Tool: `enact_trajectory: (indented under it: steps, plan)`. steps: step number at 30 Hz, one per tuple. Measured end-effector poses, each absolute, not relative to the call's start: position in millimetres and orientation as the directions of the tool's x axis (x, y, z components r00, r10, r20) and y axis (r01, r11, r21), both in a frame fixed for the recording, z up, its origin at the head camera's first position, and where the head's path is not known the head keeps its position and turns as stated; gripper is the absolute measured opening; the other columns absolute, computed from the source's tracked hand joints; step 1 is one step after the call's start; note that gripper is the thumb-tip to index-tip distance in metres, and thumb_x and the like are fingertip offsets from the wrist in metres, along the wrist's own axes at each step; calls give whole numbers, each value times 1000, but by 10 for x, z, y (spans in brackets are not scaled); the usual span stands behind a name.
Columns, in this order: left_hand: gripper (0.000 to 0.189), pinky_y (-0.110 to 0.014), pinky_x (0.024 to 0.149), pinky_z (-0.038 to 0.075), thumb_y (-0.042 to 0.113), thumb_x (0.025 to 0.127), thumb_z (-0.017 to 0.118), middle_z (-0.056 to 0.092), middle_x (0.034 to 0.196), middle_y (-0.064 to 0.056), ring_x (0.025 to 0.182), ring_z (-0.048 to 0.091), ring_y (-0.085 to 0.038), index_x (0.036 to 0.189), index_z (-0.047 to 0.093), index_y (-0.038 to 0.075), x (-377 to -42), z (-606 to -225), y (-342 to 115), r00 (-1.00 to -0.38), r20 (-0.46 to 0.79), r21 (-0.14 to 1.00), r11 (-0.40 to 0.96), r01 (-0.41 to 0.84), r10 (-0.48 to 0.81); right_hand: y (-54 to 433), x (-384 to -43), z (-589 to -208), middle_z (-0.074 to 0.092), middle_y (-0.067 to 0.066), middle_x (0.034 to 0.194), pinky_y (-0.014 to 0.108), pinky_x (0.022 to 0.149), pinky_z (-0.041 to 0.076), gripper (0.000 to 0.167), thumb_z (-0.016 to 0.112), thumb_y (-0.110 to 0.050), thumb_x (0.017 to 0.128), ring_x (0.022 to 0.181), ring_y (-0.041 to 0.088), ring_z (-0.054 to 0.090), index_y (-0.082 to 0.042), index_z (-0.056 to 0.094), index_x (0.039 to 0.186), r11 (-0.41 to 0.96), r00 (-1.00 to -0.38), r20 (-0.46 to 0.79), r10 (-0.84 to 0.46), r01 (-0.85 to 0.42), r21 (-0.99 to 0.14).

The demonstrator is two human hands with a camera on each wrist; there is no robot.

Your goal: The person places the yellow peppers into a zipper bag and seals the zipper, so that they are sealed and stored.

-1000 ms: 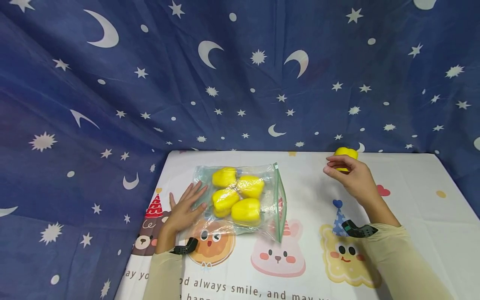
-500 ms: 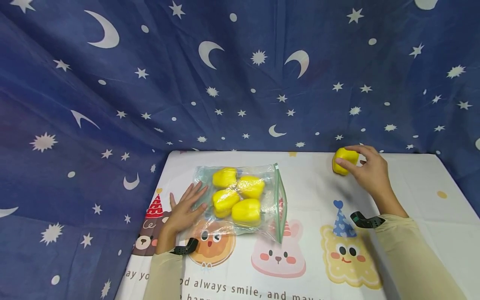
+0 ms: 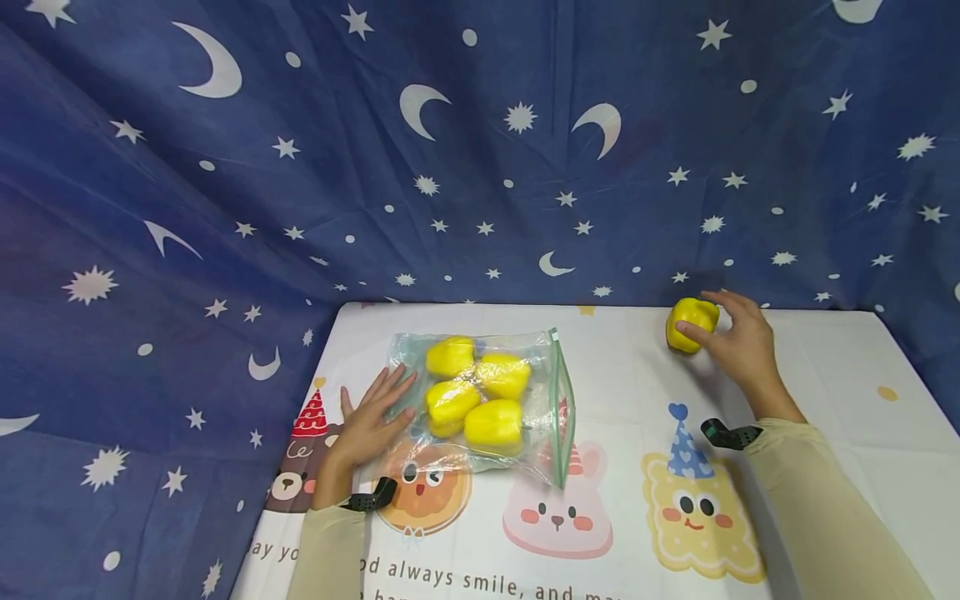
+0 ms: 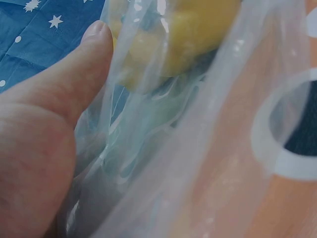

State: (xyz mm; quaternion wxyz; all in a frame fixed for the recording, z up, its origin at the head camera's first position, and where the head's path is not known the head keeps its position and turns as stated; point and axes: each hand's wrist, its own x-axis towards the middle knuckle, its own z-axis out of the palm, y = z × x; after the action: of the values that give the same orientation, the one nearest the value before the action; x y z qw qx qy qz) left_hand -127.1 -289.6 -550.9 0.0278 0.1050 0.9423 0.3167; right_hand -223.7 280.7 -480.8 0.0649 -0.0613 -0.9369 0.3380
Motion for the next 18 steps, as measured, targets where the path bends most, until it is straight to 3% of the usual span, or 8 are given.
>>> enact_trajectory:
  steps: [12, 18]
  plan:
    - [59, -77, 110, -22, 45, 100, 61, 27, 170, 4, 160, 14, -31, 156, 42, 37, -1269, -5508, -2899, -976, 13, 601, 779, 182, 218, 2840, -2325, -5050, 24, 28, 164, 72, 117, 25, 89, 75, -48, 91, 150, 53, 24, -9, 34, 159, 758, -984, 21, 177, 123, -640]
    - [59, -77, 110, -22, 47, 100, 60, 27, 170, 4, 160, 14, -31, 156, 42, 37, -1270, -5505, -2905, -975, 18, 600, 778, 187, 221, 2832, -2344, -5096, 28, 30, 161, 71, 113, 31, 93, 74, -50, 91, 142, 53, 33, -9, 28, 161, 764, -983, -11, 183, 149, -628]
